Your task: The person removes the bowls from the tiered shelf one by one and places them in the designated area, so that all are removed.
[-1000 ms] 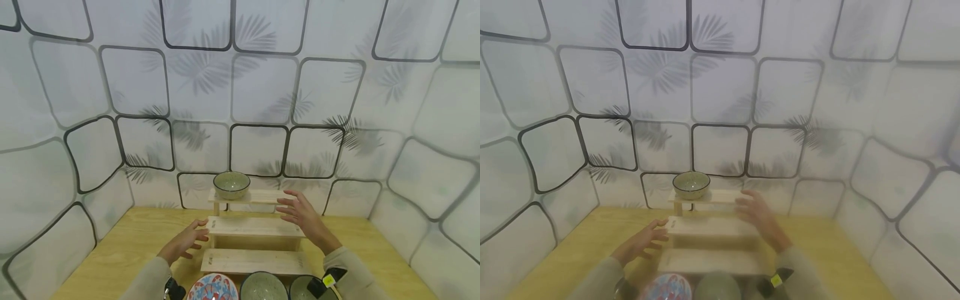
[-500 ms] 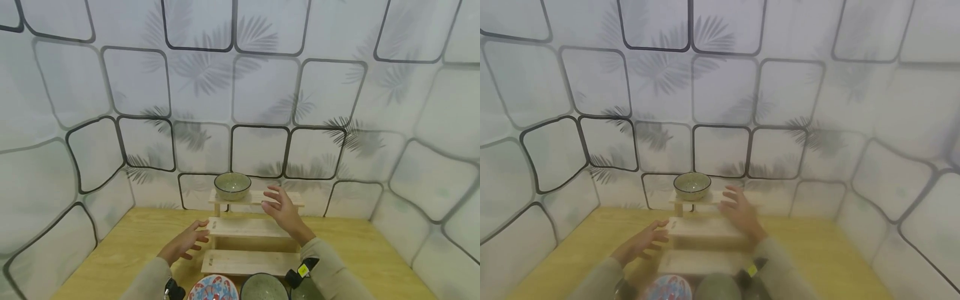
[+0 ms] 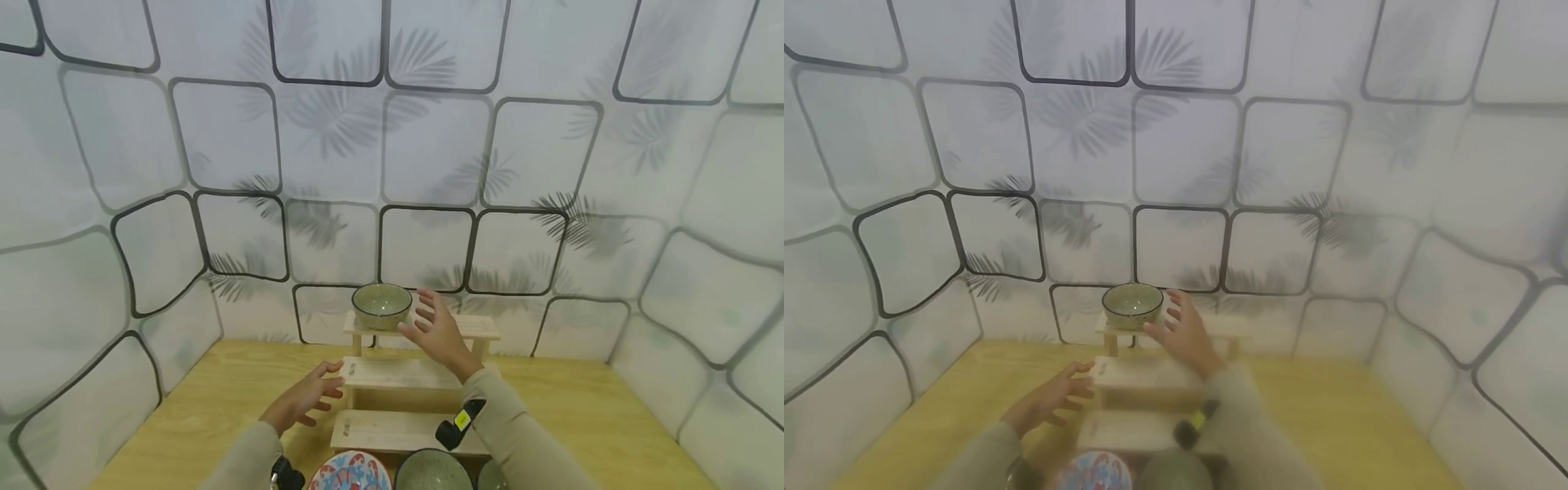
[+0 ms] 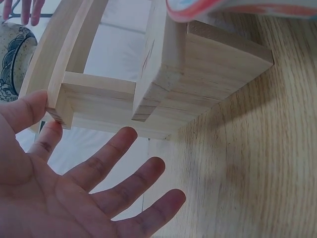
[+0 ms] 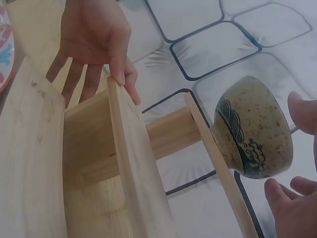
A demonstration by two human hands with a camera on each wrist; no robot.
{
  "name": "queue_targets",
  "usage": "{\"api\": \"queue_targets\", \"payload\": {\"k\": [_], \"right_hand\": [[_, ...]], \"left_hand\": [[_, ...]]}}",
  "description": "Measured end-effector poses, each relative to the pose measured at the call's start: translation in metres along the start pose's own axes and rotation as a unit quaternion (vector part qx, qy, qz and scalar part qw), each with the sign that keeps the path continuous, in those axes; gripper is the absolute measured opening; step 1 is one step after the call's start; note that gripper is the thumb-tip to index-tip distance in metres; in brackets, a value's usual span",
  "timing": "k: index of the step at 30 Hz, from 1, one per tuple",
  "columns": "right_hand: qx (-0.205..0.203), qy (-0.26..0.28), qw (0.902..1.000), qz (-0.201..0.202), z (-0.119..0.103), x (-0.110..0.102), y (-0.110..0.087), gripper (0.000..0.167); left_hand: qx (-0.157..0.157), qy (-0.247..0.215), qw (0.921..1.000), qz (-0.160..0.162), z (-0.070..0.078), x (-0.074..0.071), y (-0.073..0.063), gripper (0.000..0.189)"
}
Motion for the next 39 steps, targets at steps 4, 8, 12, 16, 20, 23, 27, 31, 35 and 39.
{"api": "queue_targets", "payload": {"k": [4, 8, 12, 16, 20, 23, 27, 31, 35, 39], "right_hand": [[-0.002, -0.020, 0.9998, 0.007, -0.004, 0.012, 0.011, 0.081], [-0.024, -0.058, 0.9978, 0.021, -0.007, 0.019, 0.014, 0.068], [-0.034, -0.088, 0.9944, 0.046, -0.008, 0.019, 0.014, 0.043], [-0.014, -0.090, 0.9940, 0.059, -0.005, 0.020, 0.014, 0.039], [0.000, -0.094, 0.9938, 0.060, -0.005, 0.022, 0.014, 0.038], [-0.002, -0.093, 0.9937, 0.062, -0.009, 0.022, 0.014, 0.038], [-0.004, -0.098, 0.9920, 0.079, -0.011, 0.019, 0.014, 0.040], [-0.001, -0.116, 0.9886, 0.095, -0.006, 0.016, 0.011, 0.042], [-0.005, -0.124, 0.9862, 0.109, -0.009, 0.013, 0.006, 0.040], [-0.013, -0.120, 0.9864, 0.111, -0.015, 0.009, 0.000, 0.039]], "left_hand": [[0.002, 0.001, 1.0000, 0.009, 0.002, -0.003, -0.002, 0.063], [0.007, 0.003, 0.9998, 0.020, 0.007, 0.000, -0.009, 0.059], [0.007, 0.001, 0.9998, 0.020, 0.006, 0.002, -0.007, 0.059], [0.002, 0.000, 0.9998, 0.019, 0.003, 0.001, -0.006, 0.060], [-0.001, 0.001, 0.9999, 0.016, 0.000, 0.001, -0.005, 0.061], [0.003, 0.002, 0.9999, 0.014, 0.001, 0.001, -0.004, 0.061], [0.004, -0.001, 0.9999, 0.009, 0.002, 0.002, -0.003, 0.062], [-0.004, -0.006, 1.0000, 0.001, 0.001, 0.004, -0.002, 0.065], [-0.006, -0.009, 0.9999, -0.005, 0.001, 0.004, -0.002, 0.066], [-0.005, -0.010, 0.9999, -0.004, 0.002, 0.002, -0.002, 0.065]]}}
Point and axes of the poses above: each hand's wrist, its own y-axis towards the middle knuckle, its own x-axis out of the palm, z = x × y, the point moved 9 cm from there along y, towards the middle knuckle, and after that the axes turned 2 degrees about x, right-handed, at the moved point
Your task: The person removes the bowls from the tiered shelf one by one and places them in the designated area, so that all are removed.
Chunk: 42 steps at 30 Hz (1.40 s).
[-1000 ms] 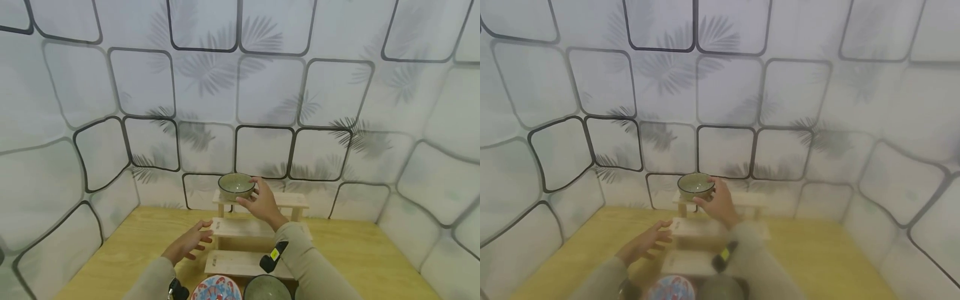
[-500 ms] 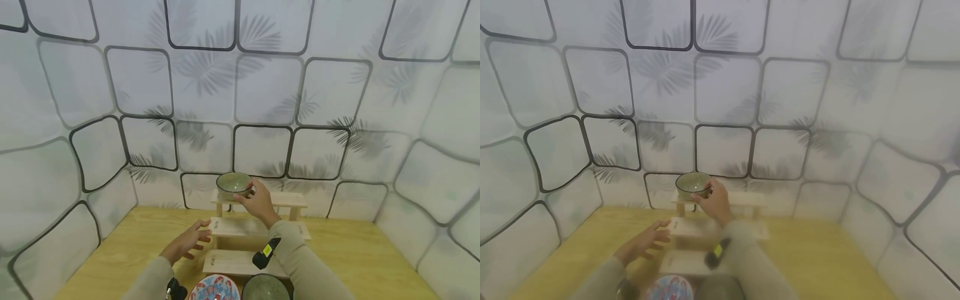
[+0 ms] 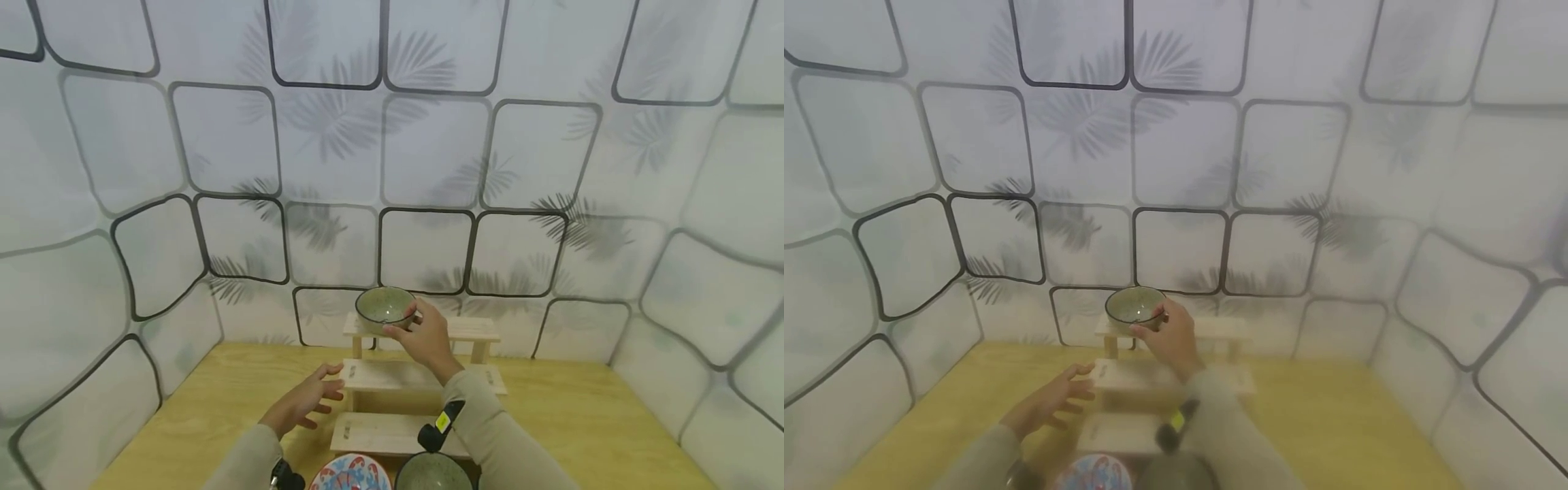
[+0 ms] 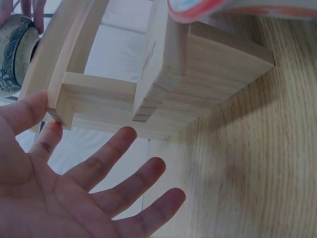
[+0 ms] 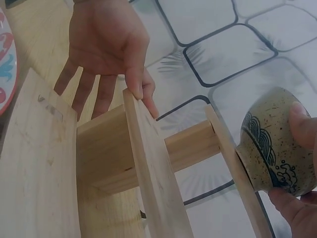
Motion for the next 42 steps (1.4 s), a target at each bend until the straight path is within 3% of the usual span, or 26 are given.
{"api": "queue_targets", "payload": {"k": [10, 17, 23, 32, 42], "right_hand": [[0.027, 0.058, 0.9978, -0.017, 0.003, -0.021, -0.017, 0.036], [-0.009, 0.062, 0.9980, 0.002, -0.001, -0.042, -0.032, 0.038], [0.001, 0.098, 0.9951, -0.010, 0.007, -0.055, -0.046, 0.037], [0.014, 0.096, 0.9952, 0.007, 0.015, -0.085, -0.069, 0.037], [0.013, 0.115, 0.9932, 0.015, 0.023, -0.113, -0.097, 0.038]], "left_hand": [[-0.010, -0.009, 0.9999, 0.006, -0.001, 0.000, 0.003, 0.065], [-0.006, -0.006, 0.9999, 0.014, -0.001, -0.002, 0.003, 0.062], [-0.006, 0.004, 0.9998, 0.020, 0.006, -0.002, -0.002, 0.060], [-0.007, 0.006, 0.9995, 0.030, 0.006, 0.000, -0.002, 0.058], [-0.002, 0.010, 0.9997, 0.020, 0.005, 0.001, -0.002, 0.060]]}}
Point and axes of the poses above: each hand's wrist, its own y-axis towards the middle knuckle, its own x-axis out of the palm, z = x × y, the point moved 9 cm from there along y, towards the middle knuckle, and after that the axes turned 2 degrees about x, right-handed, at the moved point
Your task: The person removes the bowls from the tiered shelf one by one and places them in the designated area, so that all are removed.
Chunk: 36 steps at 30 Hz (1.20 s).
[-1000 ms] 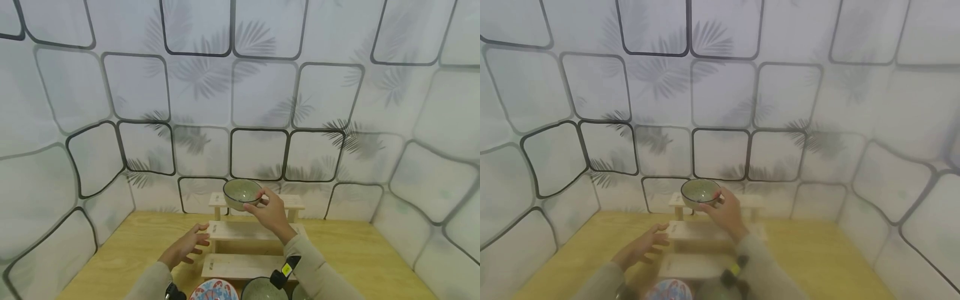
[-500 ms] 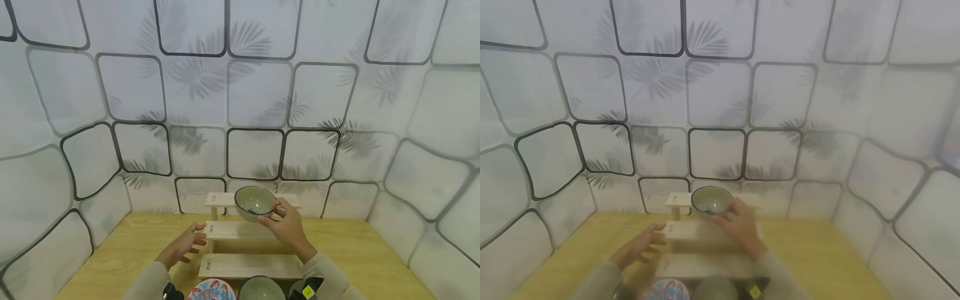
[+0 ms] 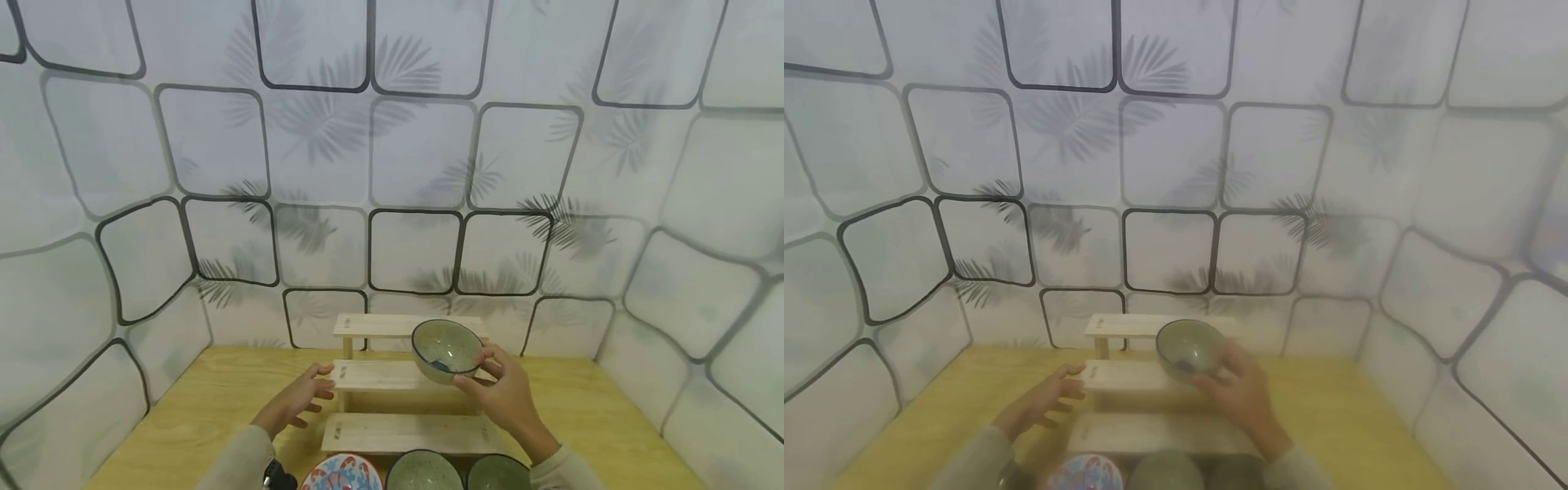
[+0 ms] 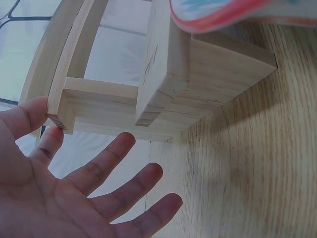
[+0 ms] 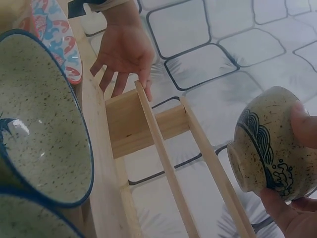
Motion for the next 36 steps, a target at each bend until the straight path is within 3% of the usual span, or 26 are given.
{"api": "queue_targets", "payload": {"k": [8, 14, 22, 28, 32, 36], "right_hand": [[-0.053, 0.011, 0.9979, -0.037, -0.001, -0.026, -0.021, 0.038], [-0.059, 0.056, 0.9957, -0.045, 0.015, -0.050, -0.042, 0.038], [0.020, 0.019, 0.9996, 0.007, 0.032, -0.079, -0.063, 0.036], [0.053, 0.046, 0.9975, 0.008, 0.045, -0.095, -0.075, 0.033], [0.101, 0.062, 0.9922, 0.039, 0.061, -0.111, -0.082, 0.033], [0.190, 0.057, 0.9781, 0.063, 0.082, -0.128, -0.094, 0.034]], "left_hand": [[0.004, 0.009, 0.9998, 0.016, 0.003, 0.004, 0.000, 0.056], [0.010, 0.004, 0.9999, 0.006, 0.003, 0.010, 0.004, 0.057], [0.020, 0.018, 0.9996, 0.012, 0.006, 0.009, 0.006, 0.051], [0.015, 0.016, 0.9997, 0.013, 0.004, 0.008, 0.005, 0.051], [0.012, 0.015, 0.9998, 0.012, 0.005, 0.009, 0.003, 0.053], [0.006, 0.012, 0.9999, 0.004, 0.005, 0.012, 0.002, 0.055]]}}
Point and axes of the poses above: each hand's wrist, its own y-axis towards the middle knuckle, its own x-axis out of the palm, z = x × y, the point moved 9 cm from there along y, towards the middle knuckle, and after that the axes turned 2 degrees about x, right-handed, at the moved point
